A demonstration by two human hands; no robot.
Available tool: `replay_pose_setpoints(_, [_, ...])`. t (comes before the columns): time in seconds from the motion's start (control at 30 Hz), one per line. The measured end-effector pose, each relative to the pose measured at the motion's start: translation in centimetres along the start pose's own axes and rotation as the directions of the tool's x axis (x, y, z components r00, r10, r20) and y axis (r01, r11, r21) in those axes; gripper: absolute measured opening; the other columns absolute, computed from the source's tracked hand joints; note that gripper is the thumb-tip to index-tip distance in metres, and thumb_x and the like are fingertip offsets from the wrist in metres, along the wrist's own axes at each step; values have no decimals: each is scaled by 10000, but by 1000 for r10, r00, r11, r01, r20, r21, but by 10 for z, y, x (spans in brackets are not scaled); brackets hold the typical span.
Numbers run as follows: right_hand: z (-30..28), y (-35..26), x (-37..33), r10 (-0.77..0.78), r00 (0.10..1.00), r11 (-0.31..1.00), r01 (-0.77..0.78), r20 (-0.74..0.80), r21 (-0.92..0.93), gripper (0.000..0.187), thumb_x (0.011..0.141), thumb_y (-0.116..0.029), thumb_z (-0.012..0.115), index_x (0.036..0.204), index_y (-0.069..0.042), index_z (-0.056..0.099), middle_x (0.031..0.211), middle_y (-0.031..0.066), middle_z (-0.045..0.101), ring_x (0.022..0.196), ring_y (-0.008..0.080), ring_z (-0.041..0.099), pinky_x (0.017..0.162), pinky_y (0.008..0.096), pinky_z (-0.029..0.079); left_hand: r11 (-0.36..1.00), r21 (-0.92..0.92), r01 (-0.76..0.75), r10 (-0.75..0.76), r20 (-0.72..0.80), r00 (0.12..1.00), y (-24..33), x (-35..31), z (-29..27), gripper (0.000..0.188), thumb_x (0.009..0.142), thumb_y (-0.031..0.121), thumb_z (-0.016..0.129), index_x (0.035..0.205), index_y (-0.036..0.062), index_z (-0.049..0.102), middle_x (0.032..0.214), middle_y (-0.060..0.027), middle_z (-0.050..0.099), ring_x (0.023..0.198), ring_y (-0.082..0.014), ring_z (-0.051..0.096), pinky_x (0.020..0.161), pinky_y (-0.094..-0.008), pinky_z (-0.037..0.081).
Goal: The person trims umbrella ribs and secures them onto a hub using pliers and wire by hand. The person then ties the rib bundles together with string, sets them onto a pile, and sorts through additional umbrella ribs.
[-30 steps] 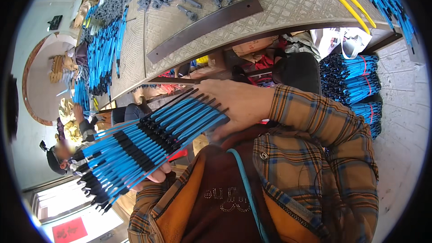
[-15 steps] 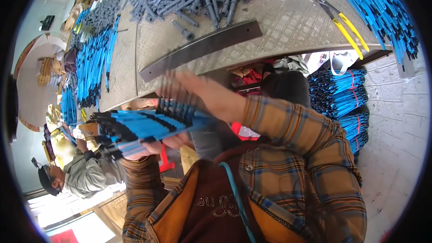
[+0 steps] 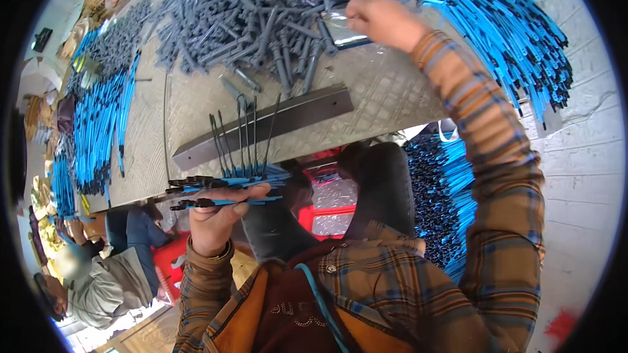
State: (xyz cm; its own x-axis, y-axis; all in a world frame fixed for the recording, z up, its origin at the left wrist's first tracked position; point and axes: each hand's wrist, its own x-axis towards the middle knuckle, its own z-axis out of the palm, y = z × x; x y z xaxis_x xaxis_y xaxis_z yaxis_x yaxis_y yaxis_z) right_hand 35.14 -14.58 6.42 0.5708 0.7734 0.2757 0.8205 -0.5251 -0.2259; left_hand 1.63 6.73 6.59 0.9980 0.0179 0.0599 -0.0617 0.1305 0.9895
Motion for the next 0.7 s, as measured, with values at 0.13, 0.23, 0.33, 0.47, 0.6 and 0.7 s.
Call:
replay_pose_setpoints(0.13, [23, 11, 11, -65, 998, 977, 67, 16, -202, 115, 804, -154, 539, 848, -47, 531, 782, 124, 569, 759, 310, 563, 664, 381, 454, 989, -147, 9, -17, -56, 998, -1, 2, -2, 194, 798, 21, 587, 991, 4, 572, 985, -248, 604, 975, -365, 578, 839, -426, 465])
replay_pose_setpoints(0.23, [19, 11, 9, -60, 997, 981, 51, -42, -186, 112, 801, -153, 531, 821, -44, 515, 787, 127, 559, 777, 329, 551, 673, 404, 447, 985, -165, -47, 31, -98, 995, -2, 4, 1, 218, 801, 22, 582, 1019, 17, 565, 961, -227, 616, 948, -350, 591, 813, -420, 470])
replay_pose_setpoints(0.33, [17, 11, 13, -74, 994, 986, 60, -85, -155, 115, 801, -157, 528, 809, -45, 507, 792, 128, 554, 788, 336, 547, 681, 414, 443, 977, -197, -82, 59, -119, 991, -2, 8, 4, 204, 806, 0, 564, 1009, -11, 578, 976, -199, 620, 959, -292, 591, 839, -382, 462])
replay_pose_setpoints(0.47, [26, 12, 12, -70, 992, 990, 57, -104, -130, 120, 803, -166, 530, 812, -47, 513, 791, 127, 554, 792, 328, 549, 685, 411, 442, 976, -206, -75, 48, -134, 990, -4, 13, 8, 226, 807, 8, 564, 1033, 4, 570, 971, -188, 622, 938, -294, 594, 846, -402, 456])
replay_pose_setpoints(0.6, [34, 8, 14, -16, 992, 996, 5, -121, -89, 116, 799, -162, 538, 811, -47, 523, 776, 124, 551, 786, 319, 548, 678, 407, 439, 962, -270, -43, 1, -155, 988, -5, 14, 9, 226, 807, 1, 561, 1033, -4, 572, 968, -172, 627, 941, -267, 597, 844, -373, 460])
replay_pose_setpoints(0.7, [32, 10, 13, 21, 988, 999, -15, -156, 38, 113, 797, -160, 546, 811, -49, 532, 761, 120, 549, 783, 310, 549, 672, 406, 438, 954, -298, -31, -21, -171, 985, -3, 16, 10, 219, 809, -6, 557, 1027, -13, 577, 963, -157, 631, 930, -236, 601, 833, -343, 466])
